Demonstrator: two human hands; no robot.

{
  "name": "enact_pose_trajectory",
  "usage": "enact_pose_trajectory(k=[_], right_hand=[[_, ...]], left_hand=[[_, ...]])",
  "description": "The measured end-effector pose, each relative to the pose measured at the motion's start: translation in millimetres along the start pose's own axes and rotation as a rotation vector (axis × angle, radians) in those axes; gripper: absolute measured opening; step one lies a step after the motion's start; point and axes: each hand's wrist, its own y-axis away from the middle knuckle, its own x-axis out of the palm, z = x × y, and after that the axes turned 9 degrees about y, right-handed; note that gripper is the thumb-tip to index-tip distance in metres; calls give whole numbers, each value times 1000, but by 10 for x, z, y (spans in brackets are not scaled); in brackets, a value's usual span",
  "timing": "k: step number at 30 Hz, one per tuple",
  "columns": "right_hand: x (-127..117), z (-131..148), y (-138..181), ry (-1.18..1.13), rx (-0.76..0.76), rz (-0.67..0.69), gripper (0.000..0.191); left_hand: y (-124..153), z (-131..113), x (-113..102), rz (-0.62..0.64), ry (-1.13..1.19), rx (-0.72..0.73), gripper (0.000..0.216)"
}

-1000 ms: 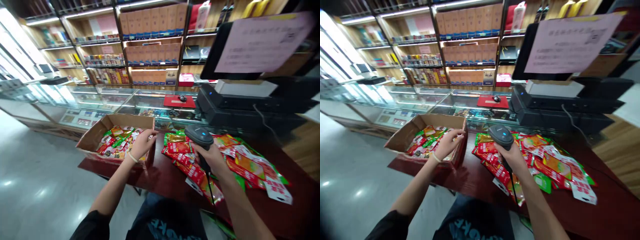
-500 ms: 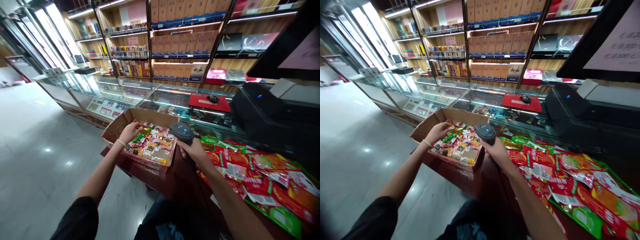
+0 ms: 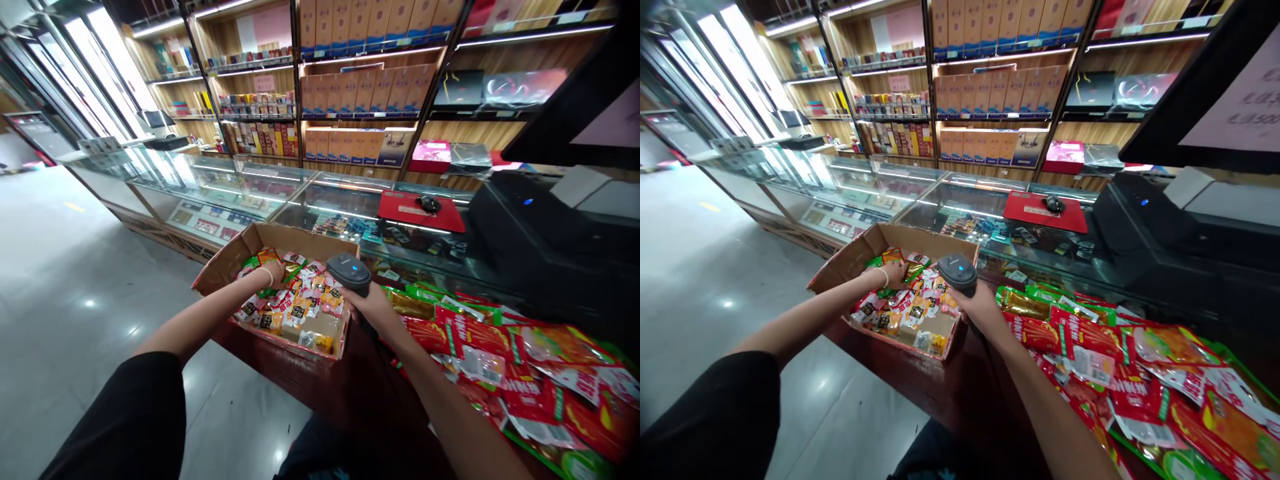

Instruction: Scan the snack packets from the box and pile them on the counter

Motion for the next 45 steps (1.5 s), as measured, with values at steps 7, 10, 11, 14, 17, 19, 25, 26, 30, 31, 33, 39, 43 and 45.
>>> enact_pose_trajectory(k=[7,10,11,14,17,19,25,26,30,31,33,39,43,45], right_hand=[[-20,0,21,-13,-23,14,34],[-42,17,70,-6,-31,-25,35],[-51,22,90,-9,-30,-36,35],[-85,36,155,-27,-10,-39,37],[-132,59,221,-37,1,-29,38],[-169,82,269,-36,-8,-29,39],[-290,123,410,-57,-28,-43,40],[-314,120,429,-59,-31,-49,40],[-418,130,508,-75,-46,-66,40],[-445,144,534,-81,-46,-74,40],[-500,174,597,-84,-44,-94,42],[-716,102,792,-53,-58,-166,42],[-897,1,938,-31,-74,-212,42],[-979,-2,1035,-36,-76,-239,43]], left_hand=[[-58,-12,-4,-58,70,5,33],[13,-76,27,-138,75,12,26],[45,-93,24,-164,78,19,25],[145,-119,-45,-220,98,31,21],[243,-109,-198,-271,119,21,21],[312,-88,-315,-365,186,18,23],[542,-104,-548,-641,885,24,16],[584,-134,-570,-650,1019,34,20],[737,-304,-644,-583,1396,91,39],[765,-348,-657,-549,1443,101,45],[803,-430,-672,-509,1481,131,55],[870,-724,-658,-534,1258,279,59],[955,-1054,-713,-595,988,414,35],[982,-1233,-752,-601,877,466,25]])
